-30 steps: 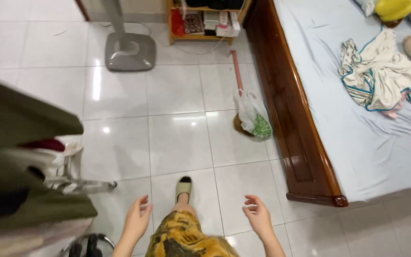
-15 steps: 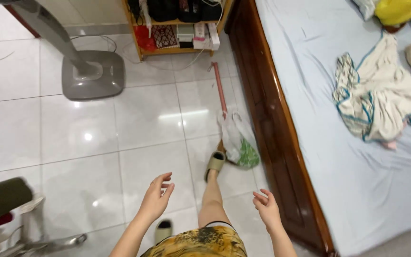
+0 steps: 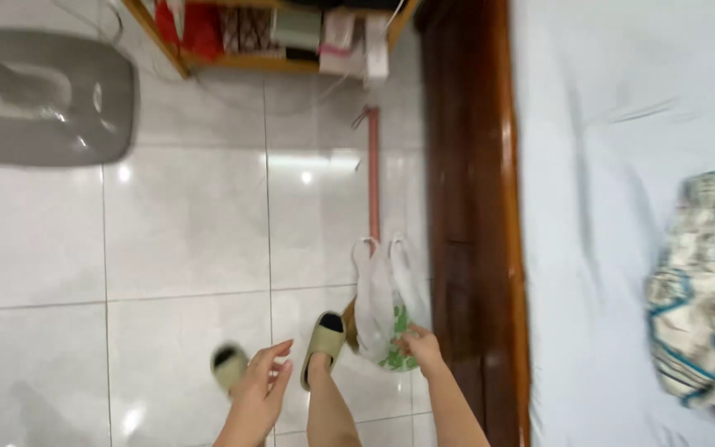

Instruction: The person is seen packing personal items into a bag and a suitcase, and then cleaning out a small trash bin.

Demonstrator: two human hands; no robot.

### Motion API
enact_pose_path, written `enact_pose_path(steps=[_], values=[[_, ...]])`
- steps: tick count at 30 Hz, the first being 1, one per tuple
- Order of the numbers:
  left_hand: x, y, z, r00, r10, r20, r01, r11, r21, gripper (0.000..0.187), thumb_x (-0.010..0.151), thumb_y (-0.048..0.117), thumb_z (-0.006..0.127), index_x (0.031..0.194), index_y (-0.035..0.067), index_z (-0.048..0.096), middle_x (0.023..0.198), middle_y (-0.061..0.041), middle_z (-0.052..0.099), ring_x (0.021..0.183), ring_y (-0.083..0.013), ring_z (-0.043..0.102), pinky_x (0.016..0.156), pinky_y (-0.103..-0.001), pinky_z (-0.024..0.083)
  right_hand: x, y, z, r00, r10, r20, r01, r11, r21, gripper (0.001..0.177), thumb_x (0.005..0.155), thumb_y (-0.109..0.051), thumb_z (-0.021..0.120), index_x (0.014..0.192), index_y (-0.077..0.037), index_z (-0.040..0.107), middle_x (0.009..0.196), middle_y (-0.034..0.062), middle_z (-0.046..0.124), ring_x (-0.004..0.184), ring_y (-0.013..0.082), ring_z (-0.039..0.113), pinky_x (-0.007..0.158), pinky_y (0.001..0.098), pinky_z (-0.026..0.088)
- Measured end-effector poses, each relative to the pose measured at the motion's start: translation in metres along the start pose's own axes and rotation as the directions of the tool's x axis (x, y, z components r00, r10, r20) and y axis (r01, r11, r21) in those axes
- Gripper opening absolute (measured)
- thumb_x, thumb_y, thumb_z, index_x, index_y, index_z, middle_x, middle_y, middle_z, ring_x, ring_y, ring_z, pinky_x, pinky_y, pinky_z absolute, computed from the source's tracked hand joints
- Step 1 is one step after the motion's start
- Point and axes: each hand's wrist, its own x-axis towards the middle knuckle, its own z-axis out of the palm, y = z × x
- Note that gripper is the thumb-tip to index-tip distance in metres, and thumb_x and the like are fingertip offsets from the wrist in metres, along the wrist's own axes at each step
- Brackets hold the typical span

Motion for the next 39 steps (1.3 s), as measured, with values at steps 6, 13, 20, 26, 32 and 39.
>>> enact_pose_path(steps=[6,13,20,26,32,39], values=[[0.070,-0.008,0.017,0.993,-0.110,0.053,0.108,0.993,0.049,0.042,0.097,0.024,0.057,0.138,0.019,0.062,0.126,-0.009,0.066,0.100,-0.0200,0.067,0.088,-0.034,0.057,0.114,0.013,0.070,0.991,0.133,-0.036,-0.129,0.988,0.083,0.053,0.092,-0.010,0.065,0.142,0.002,0.052,0.112,0.0171,0.074,0.090,0.0227,0.070,0.079,0.0359,0.061],[0.086,-0.165,0.030,0.951,-0.291,0.105,0.306,0.933,-0.189,0.036,0.101,0.025,0.049,0.131,0.013,0.064,0.123,-0.009,0.071,0.105,-0.0180,0.073,0.090,-0.035,0.061,0.253,0.096,0.098,0.994,0.085,-0.072,-0.080,0.994,0.071,0.050,0.088,-0.006,0.069,0.135,0.009,0.058,0.117,0.0166,0.069,0.095,0.0243,0.071,0.080,0.0355,0.064],[0.057,-0.206,-0.027,0.865,-0.498,0.059,0.494,0.827,-0.269,0.035,0.100,0.027,0.051,0.129,0.012,0.067,0.119,-0.005,0.077,0.107,-0.0175,0.071,0.092,-0.035,0.056,0.085,-0.023,0.209,0.987,-0.122,-0.106,0.103,0.981,-0.167,0.058,0.087,-0.020,0.081,0.133,0.003,0.055,0.078,0.0091,0.066,0.064,0.0177,0.061,0.058,0.0319,0.051],[0.034,-0.151,-0.104,0.890,-0.457,-0.005,0.413,0.809,-0.419,0.044,0.089,0.028,0.068,0.130,0.014,0.068,0.119,-0.006,0.074,0.094,-0.0236,0.072,0.086,-0.037,0.059,-0.110,-0.055,0.298,0.849,-0.513,0.130,0.503,0.706,-0.498,0.024,0.093,-0.016,0.071,0.113,-0.003,0.068,0.063,0.0176,0.061,0.054,0.0214,0.057,0.053,0.0364,0.048],[-0.005,-0.092,-0.205,0.925,0.025,-0.379,-0.065,0.993,-0.095,0.071,0.071,0.039,0.087,0.133,0.011,0.066,0.113,-0.015,0.067,0.099,-0.0303,0.062,0.084,-0.041,0.053,-0.238,-0.046,0.359,0.388,-0.683,0.618,0.917,0.221,-0.332,0.021,0.080,-0.005,0.070,0.101,-0.003,0.070,0.078,0.0226,0.071,0.078,0.0417,0.073,0.060,0.0449,0.057],[-0.044,-0.166,-0.264,0.746,-0.102,-0.659,0.286,0.942,0.177,0.024,0.082,0.006,0.063,0.107,0.005,0.067,0.107,-0.011,0.066,0.102,-0.0342,0.063,0.083,-0.047,0.053,-0.297,-0.039,0.445,0.332,-0.259,0.907,0.931,0.243,-0.271,0.025,0.083,-0.006,0.077,0.108,-0.003,0.071,0.084,0.0234,0.073,0.084,0.0388,0.076,0.068,0.0421,0.059]])
